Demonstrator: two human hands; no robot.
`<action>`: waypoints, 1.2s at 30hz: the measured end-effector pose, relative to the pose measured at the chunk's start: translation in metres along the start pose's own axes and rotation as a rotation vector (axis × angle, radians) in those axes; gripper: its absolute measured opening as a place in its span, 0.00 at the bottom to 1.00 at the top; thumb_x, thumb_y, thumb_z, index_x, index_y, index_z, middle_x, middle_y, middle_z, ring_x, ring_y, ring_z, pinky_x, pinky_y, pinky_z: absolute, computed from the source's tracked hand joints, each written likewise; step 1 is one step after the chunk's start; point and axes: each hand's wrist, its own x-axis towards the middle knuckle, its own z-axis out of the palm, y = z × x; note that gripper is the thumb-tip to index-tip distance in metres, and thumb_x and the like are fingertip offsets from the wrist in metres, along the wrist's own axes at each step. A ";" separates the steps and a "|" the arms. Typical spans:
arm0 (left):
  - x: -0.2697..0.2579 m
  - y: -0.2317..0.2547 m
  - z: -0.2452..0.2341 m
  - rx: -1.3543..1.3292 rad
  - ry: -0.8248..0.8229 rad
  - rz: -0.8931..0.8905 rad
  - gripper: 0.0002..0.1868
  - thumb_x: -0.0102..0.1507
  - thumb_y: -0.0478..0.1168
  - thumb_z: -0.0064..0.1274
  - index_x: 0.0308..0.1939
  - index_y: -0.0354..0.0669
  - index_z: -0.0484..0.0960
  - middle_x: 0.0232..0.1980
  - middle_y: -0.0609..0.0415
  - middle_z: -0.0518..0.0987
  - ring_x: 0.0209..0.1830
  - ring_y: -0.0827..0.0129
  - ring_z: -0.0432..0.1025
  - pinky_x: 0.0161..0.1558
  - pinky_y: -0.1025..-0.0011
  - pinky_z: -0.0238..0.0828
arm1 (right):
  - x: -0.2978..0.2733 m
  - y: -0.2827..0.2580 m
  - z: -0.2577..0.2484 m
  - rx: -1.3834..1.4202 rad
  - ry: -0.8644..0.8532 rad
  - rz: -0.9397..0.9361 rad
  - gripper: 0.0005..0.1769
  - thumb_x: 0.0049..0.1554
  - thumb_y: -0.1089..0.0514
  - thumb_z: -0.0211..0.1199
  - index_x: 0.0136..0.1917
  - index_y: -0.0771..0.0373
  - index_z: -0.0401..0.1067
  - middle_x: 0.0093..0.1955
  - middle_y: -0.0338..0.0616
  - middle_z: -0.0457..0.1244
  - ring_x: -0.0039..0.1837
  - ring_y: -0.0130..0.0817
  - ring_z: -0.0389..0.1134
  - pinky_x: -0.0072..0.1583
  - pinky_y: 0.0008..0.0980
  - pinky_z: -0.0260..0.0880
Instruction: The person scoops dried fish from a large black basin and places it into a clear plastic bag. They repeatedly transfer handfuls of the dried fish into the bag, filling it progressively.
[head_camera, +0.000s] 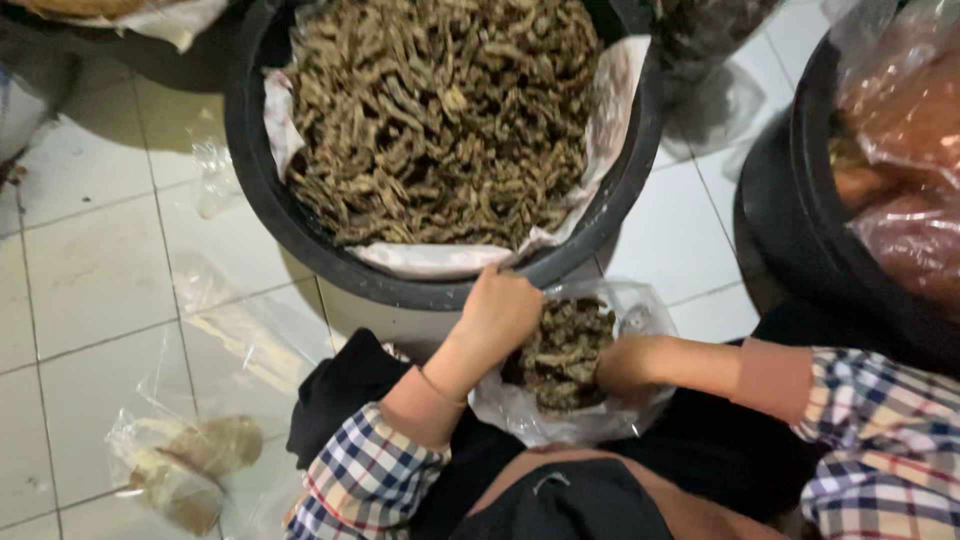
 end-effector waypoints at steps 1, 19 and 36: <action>0.001 0.002 0.000 -0.015 -0.026 0.006 0.11 0.59 0.41 0.51 0.25 0.49 0.87 0.29 0.49 0.84 0.32 0.57 0.80 0.47 0.56 0.72 | -0.016 0.000 -0.016 0.122 -0.040 -0.109 0.15 0.55 0.49 0.61 0.50 0.59 0.81 0.47 0.50 0.71 0.49 0.50 0.72 0.50 0.45 0.71; 0.002 0.050 0.017 -0.090 -0.057 0.082 0.08 0.57 0.41 0.55 0.28 0.47 0.89 0.29 0.50 0.84 0.32 0.56 0.80 0.49 0.51 0.70 | 0.215 0.208 -0.170 0.315 0.843 0.118 0.17 0.58 0.52 0.61 0.60 0.57 0.76 0.57 0.53 0.71 0.57 0.52 0.72 0.57 0.50 0.71; 0.019 0.058 0.005 -0.134 -0.255 0.017 0.12 0.61 0.41 0.53 0.40 0.42 0.90 0.40 0.43 0.86 0.45 0.45 0.80 0.62 0.39 0.64 | 0.242 0.156 -0.148 0.344 0.721 0.084 0.61 0.44 0.54 0.73 0.82 0.48 0.41 0.79 0.61 0.45 0.68 0.60 0.63 0.58 0.51 0.71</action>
